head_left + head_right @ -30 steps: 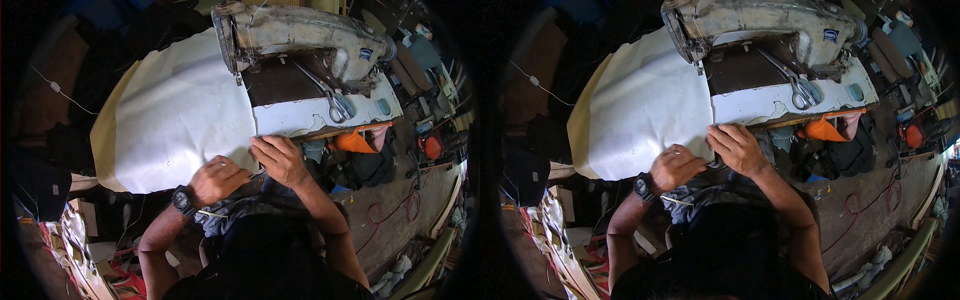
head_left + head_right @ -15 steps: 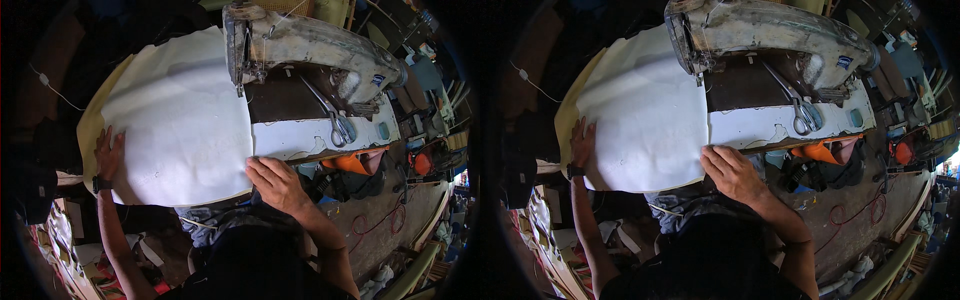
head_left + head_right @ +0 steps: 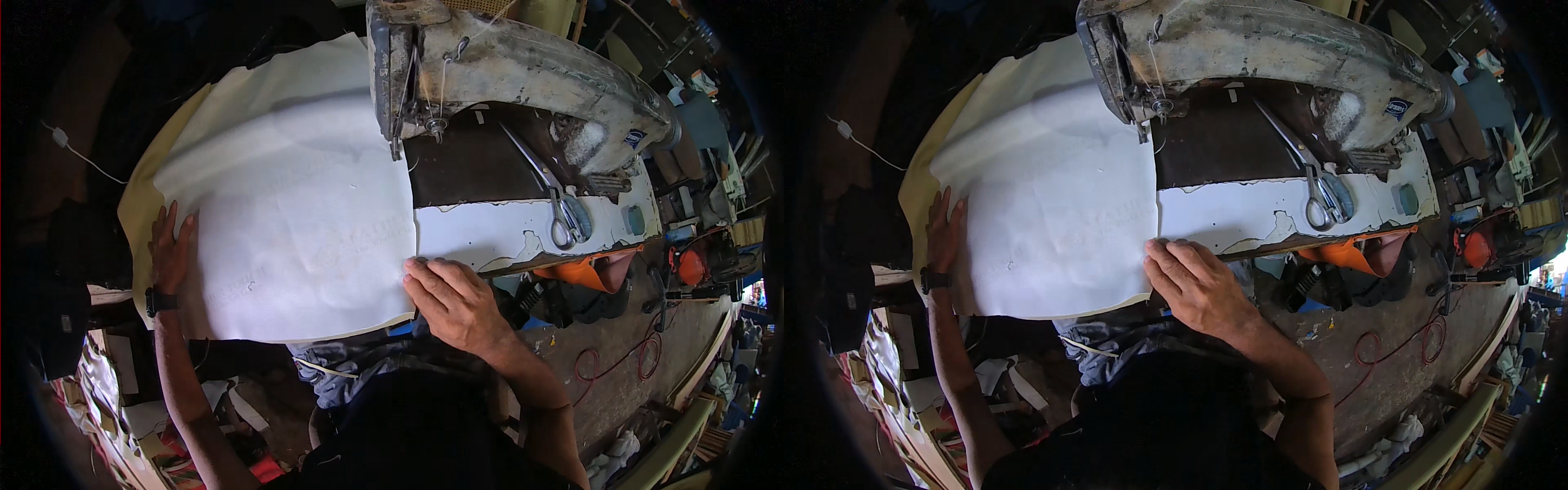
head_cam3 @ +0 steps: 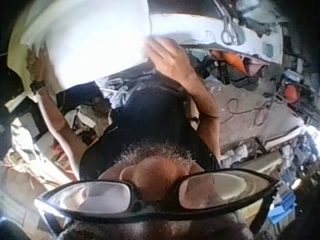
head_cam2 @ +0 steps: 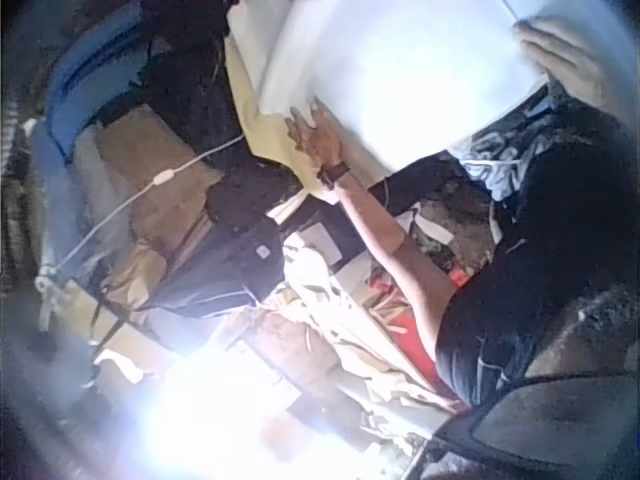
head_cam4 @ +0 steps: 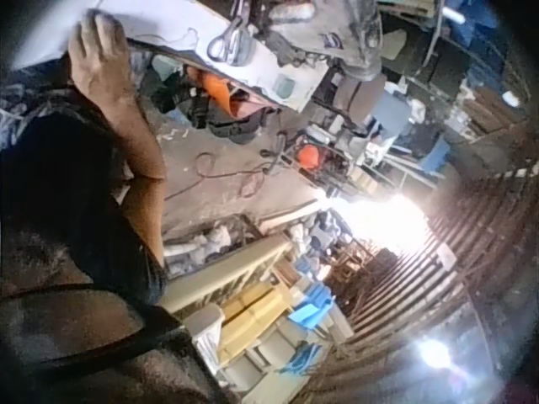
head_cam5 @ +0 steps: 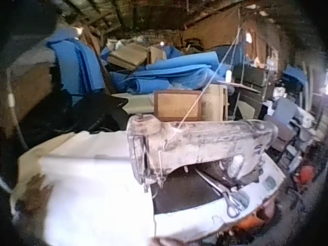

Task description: The recorder uses a sewing machine and scissors to prepare and join pieces of synthetic upholstery material.

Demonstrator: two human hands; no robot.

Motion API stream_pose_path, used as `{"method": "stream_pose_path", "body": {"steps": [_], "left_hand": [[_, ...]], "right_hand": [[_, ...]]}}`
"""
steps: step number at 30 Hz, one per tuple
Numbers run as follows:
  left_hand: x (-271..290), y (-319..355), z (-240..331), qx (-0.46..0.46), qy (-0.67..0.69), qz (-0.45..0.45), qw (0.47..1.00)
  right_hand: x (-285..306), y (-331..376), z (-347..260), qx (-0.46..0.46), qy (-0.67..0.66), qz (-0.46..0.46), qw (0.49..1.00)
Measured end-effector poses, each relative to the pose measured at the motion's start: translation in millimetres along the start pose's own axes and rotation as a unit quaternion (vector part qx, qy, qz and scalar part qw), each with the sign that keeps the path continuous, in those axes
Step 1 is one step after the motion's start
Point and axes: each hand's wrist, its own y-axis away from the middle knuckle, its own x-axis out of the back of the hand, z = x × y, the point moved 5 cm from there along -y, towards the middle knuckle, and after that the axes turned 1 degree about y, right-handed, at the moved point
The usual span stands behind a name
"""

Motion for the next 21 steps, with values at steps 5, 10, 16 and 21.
{"method": "stream_pose_path", "body": {"steps": [5,10,16,21], "left_hand": [[-4,-16,-1,-0.014,-0.004,0.003,1.0],[-6,-29,-1,-0.032,0.013,0.016,0.999],[-9,-41,-1,-0.042,0.011,0.039,0.998],[-13,-53,7,-0.032,0.02,0.047,0.998]], "right_hand": [[1,-12,7,-0.022,-0.024,0.005,0.999],[-1,-22,15,-0.018,-0.009,-0.005,1.0],[-3,-34,27,-0.028,-0.007,-0.009,1.0],[-6,-46,39,-0.04,0.001,-0.031,0.999]]}}
